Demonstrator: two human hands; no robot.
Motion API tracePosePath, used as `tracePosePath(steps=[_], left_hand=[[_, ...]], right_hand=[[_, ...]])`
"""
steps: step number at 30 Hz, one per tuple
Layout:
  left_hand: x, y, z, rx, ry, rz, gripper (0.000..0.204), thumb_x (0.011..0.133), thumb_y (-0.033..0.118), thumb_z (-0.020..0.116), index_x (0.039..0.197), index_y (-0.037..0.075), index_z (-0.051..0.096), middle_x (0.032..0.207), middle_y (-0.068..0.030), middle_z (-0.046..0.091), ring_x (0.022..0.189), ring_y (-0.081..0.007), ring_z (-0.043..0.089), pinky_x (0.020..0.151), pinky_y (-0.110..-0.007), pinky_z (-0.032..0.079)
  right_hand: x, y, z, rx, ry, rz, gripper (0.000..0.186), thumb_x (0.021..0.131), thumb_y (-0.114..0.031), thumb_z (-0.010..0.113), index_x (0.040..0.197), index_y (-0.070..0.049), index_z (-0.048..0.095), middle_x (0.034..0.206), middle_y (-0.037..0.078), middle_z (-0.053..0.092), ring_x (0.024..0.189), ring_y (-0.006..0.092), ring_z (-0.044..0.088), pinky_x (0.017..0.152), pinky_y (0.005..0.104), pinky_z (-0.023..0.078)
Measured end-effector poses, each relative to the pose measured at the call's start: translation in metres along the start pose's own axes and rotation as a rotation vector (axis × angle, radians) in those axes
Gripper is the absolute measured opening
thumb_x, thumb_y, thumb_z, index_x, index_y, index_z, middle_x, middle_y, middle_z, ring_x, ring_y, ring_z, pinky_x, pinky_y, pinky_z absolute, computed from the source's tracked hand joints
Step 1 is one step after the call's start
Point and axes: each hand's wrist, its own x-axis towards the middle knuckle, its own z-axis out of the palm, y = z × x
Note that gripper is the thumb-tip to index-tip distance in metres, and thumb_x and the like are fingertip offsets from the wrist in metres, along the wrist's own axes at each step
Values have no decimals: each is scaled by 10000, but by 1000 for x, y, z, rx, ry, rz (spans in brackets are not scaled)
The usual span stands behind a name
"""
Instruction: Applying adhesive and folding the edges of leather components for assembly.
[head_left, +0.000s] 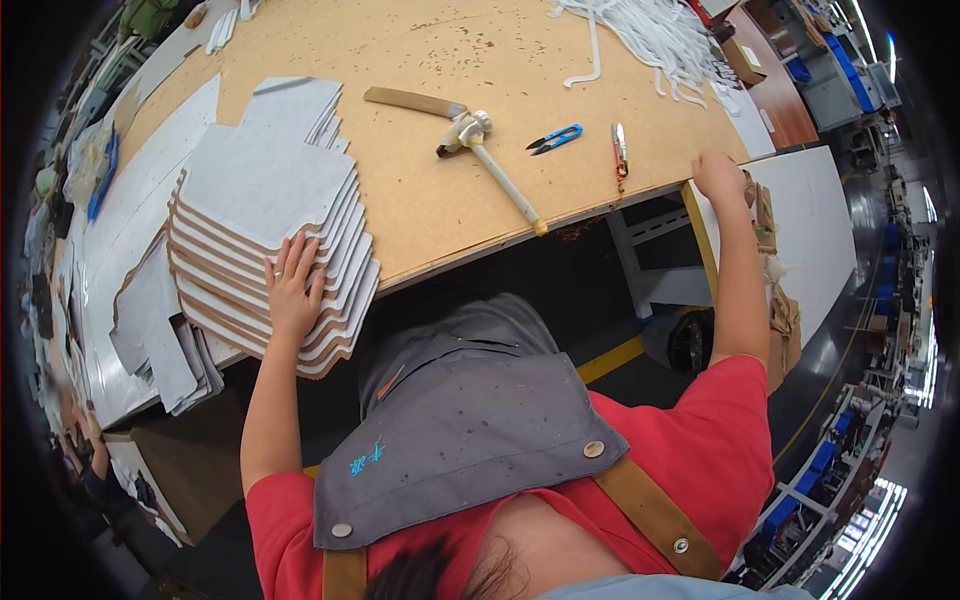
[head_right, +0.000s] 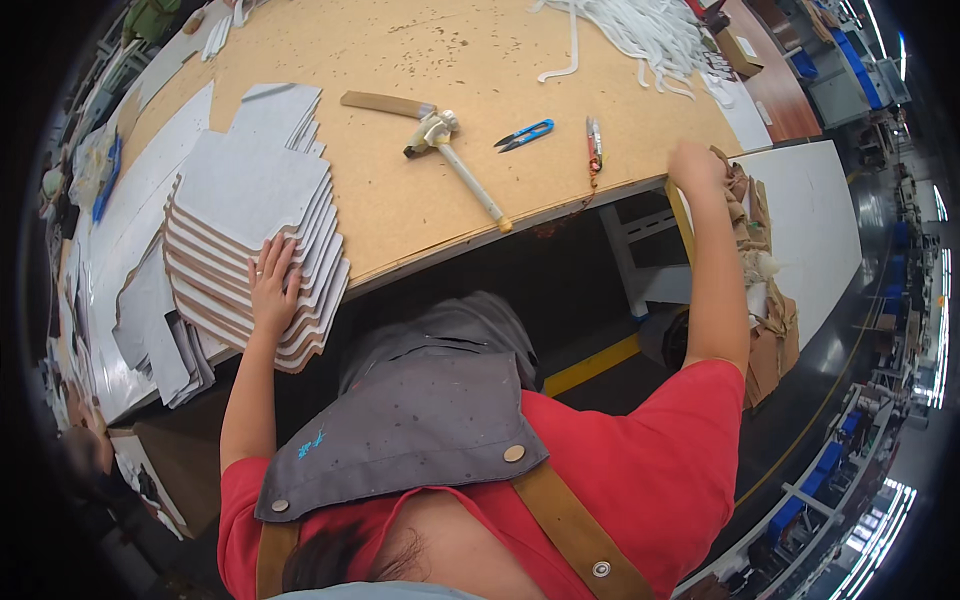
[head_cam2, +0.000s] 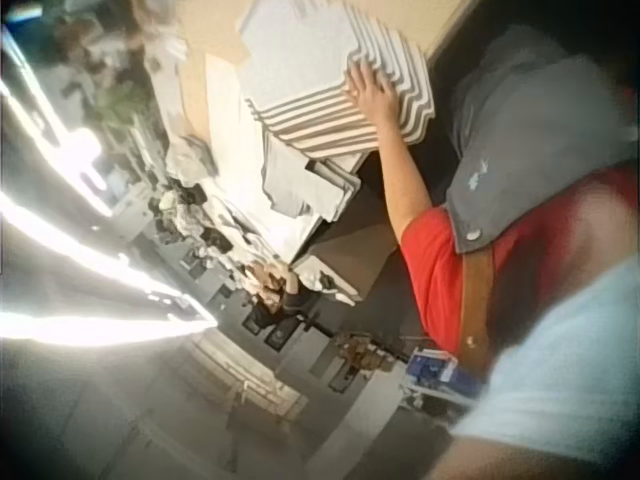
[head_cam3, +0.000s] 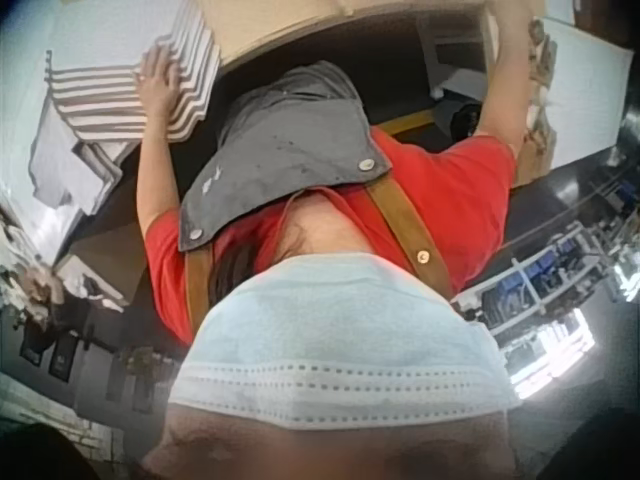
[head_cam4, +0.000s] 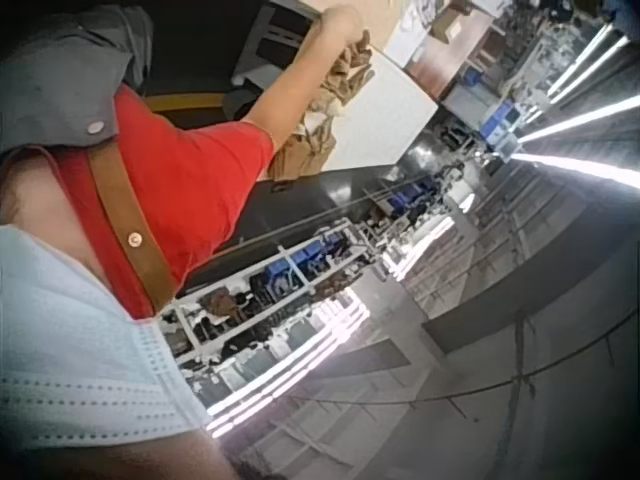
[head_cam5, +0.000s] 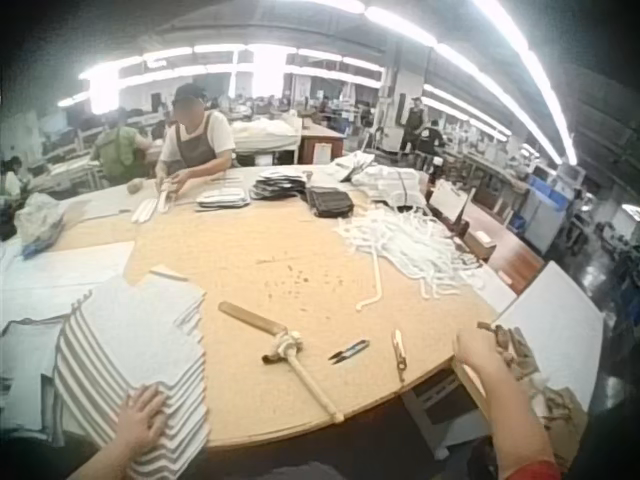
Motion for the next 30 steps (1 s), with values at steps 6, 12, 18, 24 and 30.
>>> tracePosePath(steps=[6,12,18,24,30], left_hand=[[1,6,4,31,17,-40,438,887,316,477,1318,244,448,1433,24,338,1345,-217,260,1091,-498,147],[21,29,23,71,72,-200,449,897,378,440,1326,243,438,1439,27,327,1347,-216,253,1079,-539,135],[60,72,42,-90,113,-434,455,924,377,375,1328,179,434,1451,-23,302,1363,-262,201,1069,-577,59],[70,69,32,-957,364,-518,361,931,255,406,1241,89,488,1406,-150,340,1349,-284,232,1073,-543,69],[23,17,3,-370,181,-67,322,896,259,519,1196,149,552,1371,-55,424,1316,-270,313,1066,-528,159]], right_hand=[[-45,-166,-10,650,100,-640,293,862,-310,520,972,-51,601,890,147,644,806,317,619,698,421,489],[-79,-269,-3,447,159,-638,438,861,-250,531,1257,-94,426,1015,193,571,864,354,597,731,425,486],[-76,-259,11,695,194,-651,445,841,-178,531,1262,-85,419,1014,219,550,873,380,581,735,431,481],[-64,-240,25,732,326,-700,420,825,-167,529,1230,-80,459,1010,223,554,820,378,594,705,439,498],[-4,-191,16,632,522,-662,399,839,-127,537,1235,-142,493,942,159,565,832,341,584,695,420,471]])
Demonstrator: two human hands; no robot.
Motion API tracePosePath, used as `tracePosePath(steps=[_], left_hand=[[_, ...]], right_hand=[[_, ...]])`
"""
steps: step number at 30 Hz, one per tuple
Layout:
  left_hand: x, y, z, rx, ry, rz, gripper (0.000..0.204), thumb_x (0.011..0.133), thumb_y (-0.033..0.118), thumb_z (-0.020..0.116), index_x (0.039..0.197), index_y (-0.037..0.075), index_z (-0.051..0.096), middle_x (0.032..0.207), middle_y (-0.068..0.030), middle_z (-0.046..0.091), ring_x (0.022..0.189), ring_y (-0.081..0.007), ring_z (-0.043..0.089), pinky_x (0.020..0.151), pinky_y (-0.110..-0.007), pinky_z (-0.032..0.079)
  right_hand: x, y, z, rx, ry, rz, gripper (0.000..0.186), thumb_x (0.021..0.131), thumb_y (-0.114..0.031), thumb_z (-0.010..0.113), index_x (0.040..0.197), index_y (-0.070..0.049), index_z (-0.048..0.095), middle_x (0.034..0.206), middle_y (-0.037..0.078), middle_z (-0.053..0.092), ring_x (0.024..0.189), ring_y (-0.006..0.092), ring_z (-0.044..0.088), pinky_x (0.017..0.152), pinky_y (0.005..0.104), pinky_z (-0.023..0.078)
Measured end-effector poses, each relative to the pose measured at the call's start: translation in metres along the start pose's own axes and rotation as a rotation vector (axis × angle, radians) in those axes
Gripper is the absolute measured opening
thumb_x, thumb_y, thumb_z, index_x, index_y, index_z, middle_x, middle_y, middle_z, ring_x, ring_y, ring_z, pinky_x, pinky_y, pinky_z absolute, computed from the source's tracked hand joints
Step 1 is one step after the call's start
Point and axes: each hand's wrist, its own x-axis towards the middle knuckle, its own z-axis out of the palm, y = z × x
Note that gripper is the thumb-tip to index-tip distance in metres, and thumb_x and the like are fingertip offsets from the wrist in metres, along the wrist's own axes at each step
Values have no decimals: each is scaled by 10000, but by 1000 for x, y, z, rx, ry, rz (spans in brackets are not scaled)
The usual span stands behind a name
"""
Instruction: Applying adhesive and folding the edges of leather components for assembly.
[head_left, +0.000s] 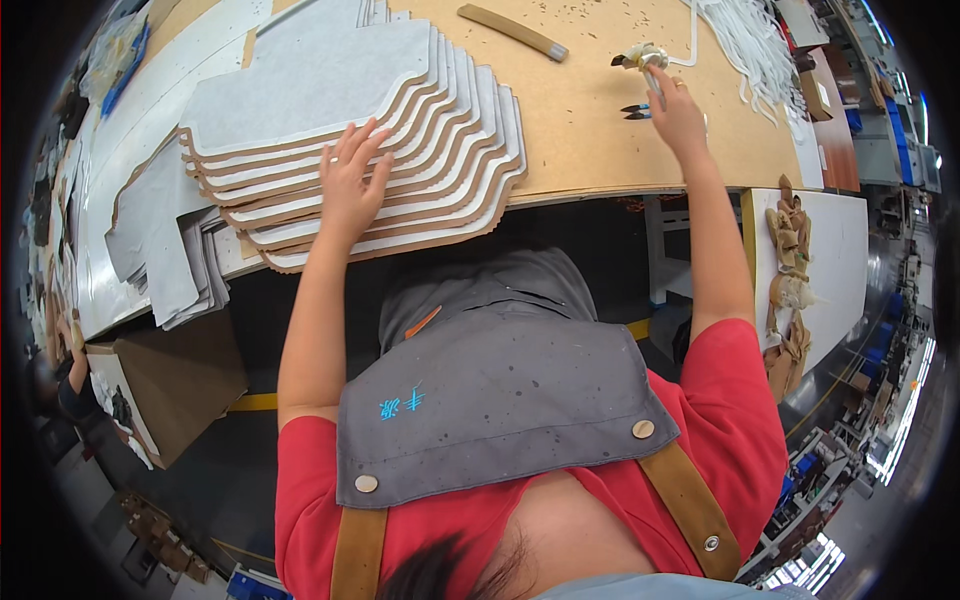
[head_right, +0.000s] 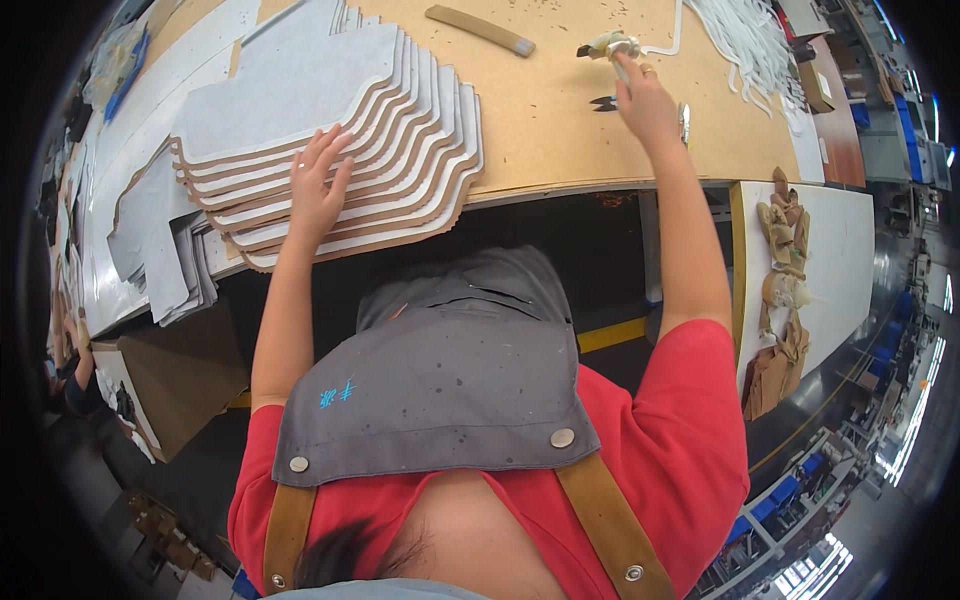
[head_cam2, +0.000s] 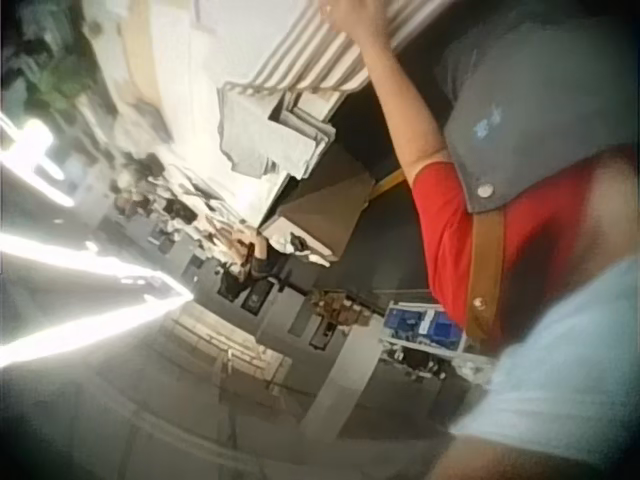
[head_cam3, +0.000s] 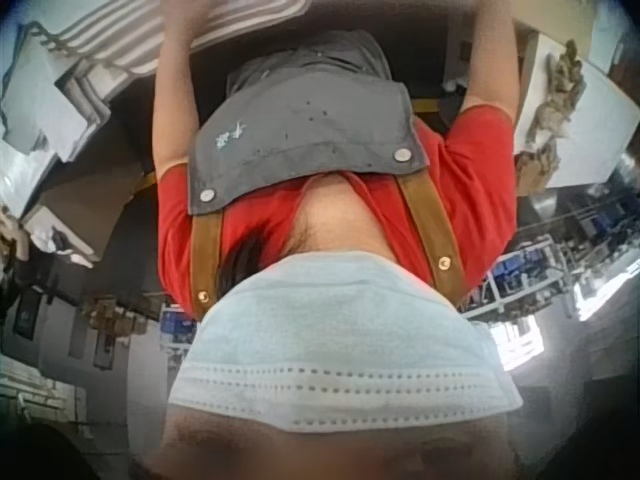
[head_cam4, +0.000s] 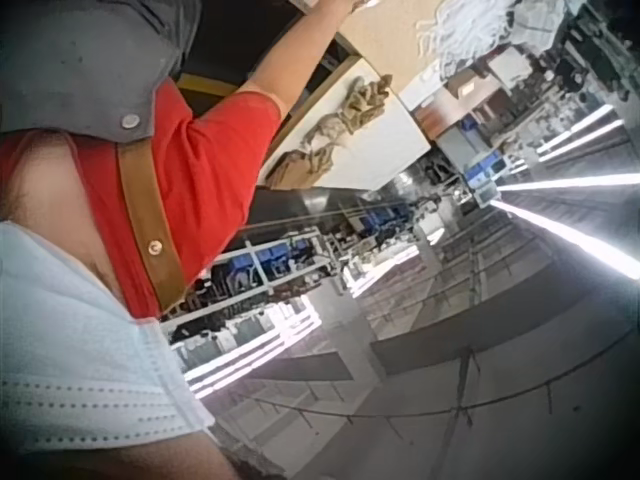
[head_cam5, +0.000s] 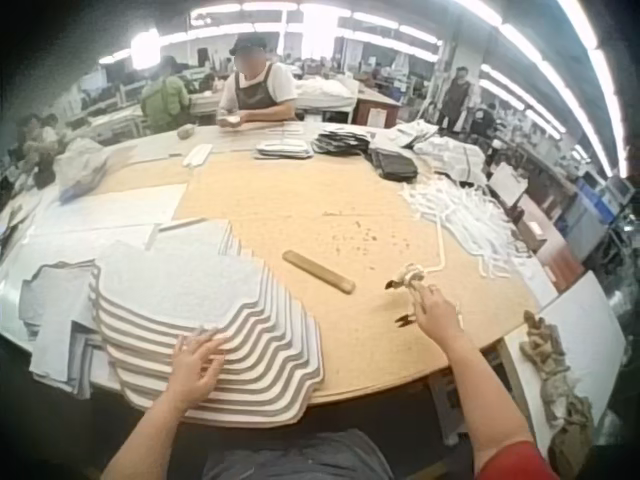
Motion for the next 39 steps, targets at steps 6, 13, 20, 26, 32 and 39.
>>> tracePosePath(steps=[6,13,20,26,32,39], left_hand=[[-13,1,10,357,-112,39,494,862,482,482,1318,296,459,1430,36,352,1354,-250,243,1090,-535,81],[-43,35,13,315,-170,16,553,849,503,504,1345,273,421,1453,5,303,1365,-269,204,1074,-567,70],[-55,80,12,85,-97,142,463,801,338,639,1200,130,528,1282,-109,449,1273,-264,343,1061,-476,147],[-71,130,49,16,-189,380,394,714,252,692,1055,138,532,1146,-28,470,1148,-186,405,1003,-401,202],[-65,129,69,55,-79,351,240,736,153,640,956,137,546,1062,10,494,1083,-164,420,946,-363,238],[-64,127,71,-124,-5,337,208,716,81,670,906,117,596,1000,31,591,1023,-165,519,893,-352,286]], right_hand=[[10,53,-15,-341,-191,-19,361,825,-87,509,1171,-181,545,1050,52,591,979,253,575,815,403,452],[-33,33,3,-218,-48,-269,275,818,-88,528,1072,-157,607,1056,25,601,983,220,563,875,376,395],[-33,-2,6,77,-23,0,157,860,-116,508,983,-61,589,850,114,626,756,249,627,683,350,480],[-99,-75,-15,916,-290,385,132,885,-41,451,996,-3,511,797,50,570,706,102,592,622,245,469],[-156,-128,-16,1144,-535,790,225,905,-149,513,1084,-15,497,766,0,489,593,64,433,558,207,383],[-165,-154,-3,1386,-696,884,232,917,-230,537,1046,-39,508,721,-1,479,499,39,389,429,190,314]])
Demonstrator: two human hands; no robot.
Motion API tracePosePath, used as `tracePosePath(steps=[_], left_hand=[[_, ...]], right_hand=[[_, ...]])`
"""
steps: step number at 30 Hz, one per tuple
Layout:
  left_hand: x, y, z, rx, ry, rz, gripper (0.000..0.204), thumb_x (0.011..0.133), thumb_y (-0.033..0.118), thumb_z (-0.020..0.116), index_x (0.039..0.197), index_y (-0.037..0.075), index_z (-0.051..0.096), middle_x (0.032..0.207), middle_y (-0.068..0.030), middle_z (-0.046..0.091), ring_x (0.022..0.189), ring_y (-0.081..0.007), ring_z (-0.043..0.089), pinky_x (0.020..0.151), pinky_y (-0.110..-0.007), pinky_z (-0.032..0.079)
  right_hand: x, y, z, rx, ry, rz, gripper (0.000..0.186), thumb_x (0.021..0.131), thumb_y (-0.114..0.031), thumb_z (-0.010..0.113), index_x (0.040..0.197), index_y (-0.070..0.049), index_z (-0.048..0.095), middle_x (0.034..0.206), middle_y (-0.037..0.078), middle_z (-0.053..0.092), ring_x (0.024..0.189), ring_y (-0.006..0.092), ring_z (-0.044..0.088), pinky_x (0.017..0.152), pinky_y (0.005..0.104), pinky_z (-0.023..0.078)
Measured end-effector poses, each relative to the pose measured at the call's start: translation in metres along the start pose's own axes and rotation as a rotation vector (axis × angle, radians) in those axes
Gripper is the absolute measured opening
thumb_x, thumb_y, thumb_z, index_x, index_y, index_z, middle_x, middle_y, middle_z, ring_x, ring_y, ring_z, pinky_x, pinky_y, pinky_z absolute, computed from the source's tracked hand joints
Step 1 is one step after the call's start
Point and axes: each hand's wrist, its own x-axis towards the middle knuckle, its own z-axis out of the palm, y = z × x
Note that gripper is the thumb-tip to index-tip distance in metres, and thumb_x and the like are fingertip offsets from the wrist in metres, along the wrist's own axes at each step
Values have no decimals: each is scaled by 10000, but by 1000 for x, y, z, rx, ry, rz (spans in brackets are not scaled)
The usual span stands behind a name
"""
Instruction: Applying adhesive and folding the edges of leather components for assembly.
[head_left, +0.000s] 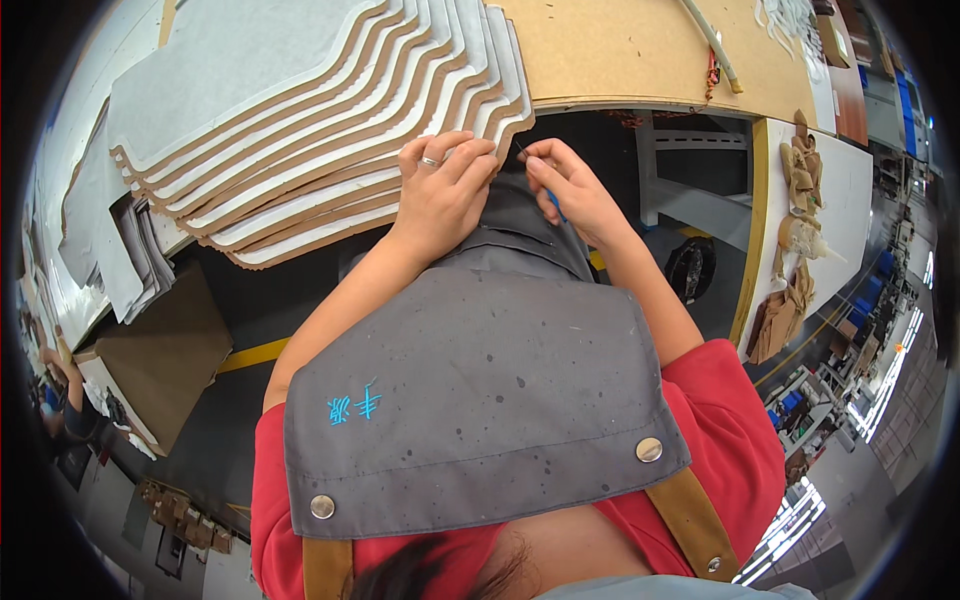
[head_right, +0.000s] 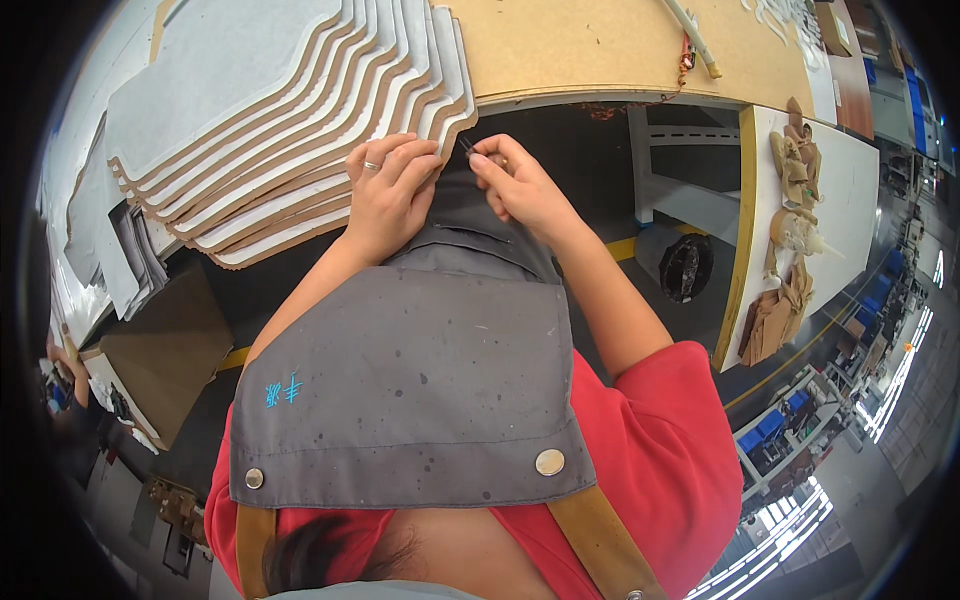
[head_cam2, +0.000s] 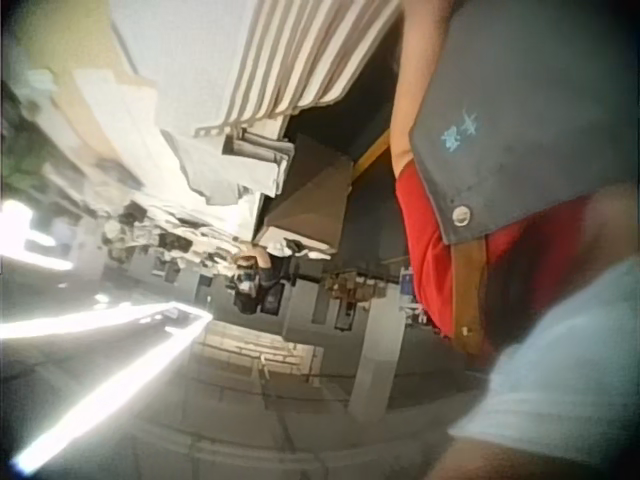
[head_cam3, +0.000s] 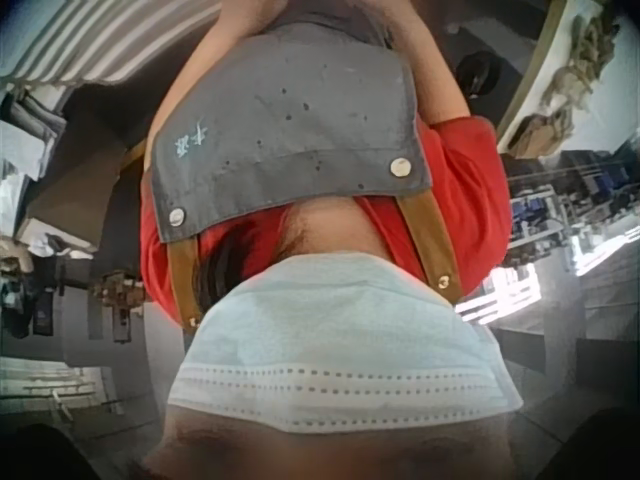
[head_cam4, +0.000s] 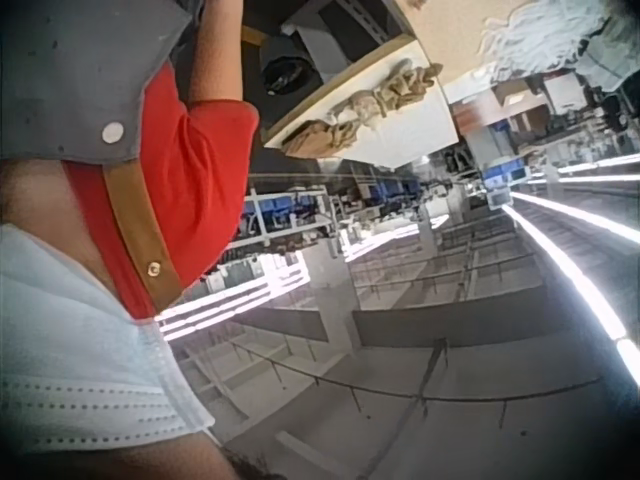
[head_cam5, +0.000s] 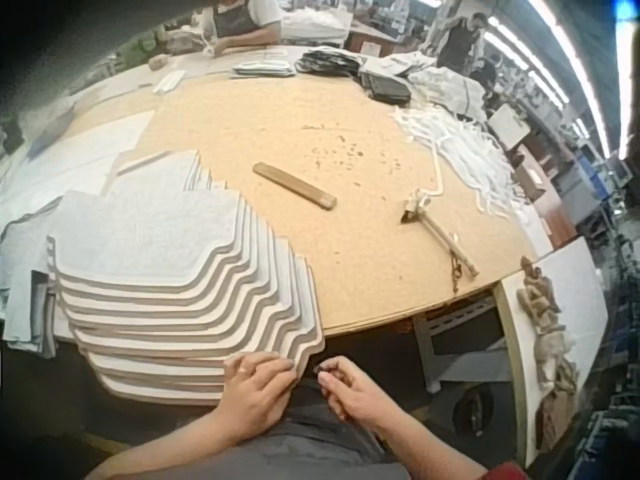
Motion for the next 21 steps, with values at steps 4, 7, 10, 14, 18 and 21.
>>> tracePosePath(steps=[4,7,10,14,18,21], left_hand=[[1,-2,-1,-35,6,-3,210,706,64,673,895,117,602,987,35,606,1013,-167,532,895,-349,285],[1,-3,-1,-70,4,-13,211,692,44,679,877,120,611,979,37,618,1005,-168,543,895,-346,286],[1,-4,0,-82,-5,-26,213,680,34,685,863,122,620,977,42,624,1004,-167,547,894,-346,288],[1,-4,0,-94,-7,-35,213,677,29,689,859,123,630,973,48,629,1009,-166,547,896,-345,288],[1,-5,0,-98,-16,-35,207,679,27,690,856,120,635,972,50,632,1011,-167,547,897,-346,287],[1,-6,1,-100,-11,-26,158,694,55,666,836,115,629,972,55,625,1001,-148,544,889,-357,279]], right_hand=[[8,-4,6,204,-26,62,197,925,-226,519,1009,-48,508,693,3,481,412,24,327,348,177,235],[12,-5,7,337,-34,74,195,929,-225,509,999,-44,513,691,5,492,392,12,290,335,172,206],[13,-3,8,395,-25,90,188,930,-217,504,994,-41,519,690,9,498,377,12,279,326,170,196],[13,0,9,432,-9,96,186,926,-215,509,992,-42,523,686,11,500,378,15,281,326,171,198],[14,2,9,471,18,111,185,922,-215,514,997,-46,525,684,14,500,378,16,282,325,170,196],[15,4,8,483,5,107,184,920,-215,518,998,-48,525,683,14,500,377,16,280,322,171,192]])
